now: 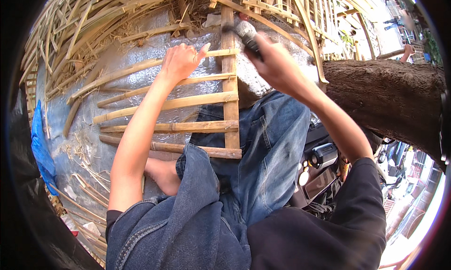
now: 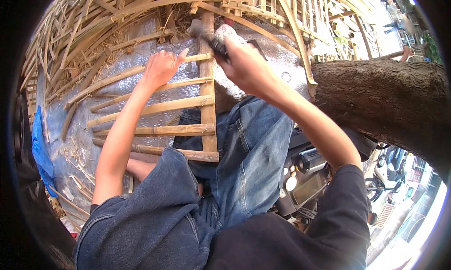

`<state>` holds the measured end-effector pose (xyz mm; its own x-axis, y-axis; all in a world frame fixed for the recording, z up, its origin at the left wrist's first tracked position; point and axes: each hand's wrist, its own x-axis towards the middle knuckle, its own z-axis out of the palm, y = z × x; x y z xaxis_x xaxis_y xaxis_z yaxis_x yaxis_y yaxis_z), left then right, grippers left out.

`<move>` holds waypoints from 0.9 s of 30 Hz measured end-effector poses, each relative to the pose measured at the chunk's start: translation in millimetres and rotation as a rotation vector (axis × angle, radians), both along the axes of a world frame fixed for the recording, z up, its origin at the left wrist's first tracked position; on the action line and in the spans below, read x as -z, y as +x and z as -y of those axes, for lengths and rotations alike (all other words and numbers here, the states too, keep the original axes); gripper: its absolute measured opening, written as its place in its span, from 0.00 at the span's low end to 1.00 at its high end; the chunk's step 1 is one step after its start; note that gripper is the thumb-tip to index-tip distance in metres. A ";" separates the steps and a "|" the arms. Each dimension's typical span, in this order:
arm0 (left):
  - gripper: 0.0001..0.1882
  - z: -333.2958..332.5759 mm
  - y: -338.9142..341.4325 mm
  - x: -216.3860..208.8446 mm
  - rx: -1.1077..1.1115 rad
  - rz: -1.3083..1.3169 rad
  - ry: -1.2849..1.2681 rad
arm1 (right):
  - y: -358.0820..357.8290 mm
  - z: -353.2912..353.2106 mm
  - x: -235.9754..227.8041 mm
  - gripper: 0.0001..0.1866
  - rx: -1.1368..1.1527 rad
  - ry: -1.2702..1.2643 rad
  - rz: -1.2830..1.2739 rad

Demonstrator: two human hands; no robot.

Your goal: The person sits on the ground and uses a hammer to attach thin bamboo slats to a wooden frame. They position each slat by hand and hammer a small nail into the wood to secure it.

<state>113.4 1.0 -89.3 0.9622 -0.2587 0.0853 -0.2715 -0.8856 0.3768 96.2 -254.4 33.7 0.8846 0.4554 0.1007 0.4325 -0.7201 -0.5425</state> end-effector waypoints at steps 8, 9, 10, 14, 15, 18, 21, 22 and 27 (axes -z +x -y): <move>0.43 0.3 -8.2 -1.2 -0.041 0.064 0.016 | -1.6 -7.9 -11.6 0.15 -0.055 -0.099 -0.084; 0.43 -1.6 -6.9 -0.1 -0.040 0.066 0.016 | -0.2 -7.1 -14.2 0.16 -0.079 -0.368 -0.162; 0.43 -3.6 -5.1 1.1 -0.033 0.029 -0.012 | 3.7 -10.3 -15.6 0.19 0.003 -0.334 -0.189; 0.42 -1.9 -7.1 -1.0 -0.026 0.024 -0.040 | -15.5 -11.7 -21.5 0.12 0.016 0.278 -0.067; 0.42 0.2 -2.3 -0.9 -0.022 0.031 -0.028 | -3.5 -9.3 -10.2 0.13 -0.006 -0.010 -0.128; 0.42 -2.8 -5.7 3.8 -0.025 0.090 -0.032 | -1.1 -7.0 -14.1 0.15 -0.007 -0.304 -0.210; 0.42 -2.5 -2.8 3.9 -0.019 0.084 -0.030 | -12.5 -9.8 -25.1 0.16 0.036 0.297 -0.008; 0.42 -2.0 -2.0 2.8 -0.019 0.047 -0.017 | -13.6 -5.8 -9.5 0.15 0.047 0.300 -0.090; 0.42 -0.3 -2.0 -6.9 -0.016 0.021 -0.031 | -4.6 -4.8 -21.4 0.13 0.009 0.102 -0.061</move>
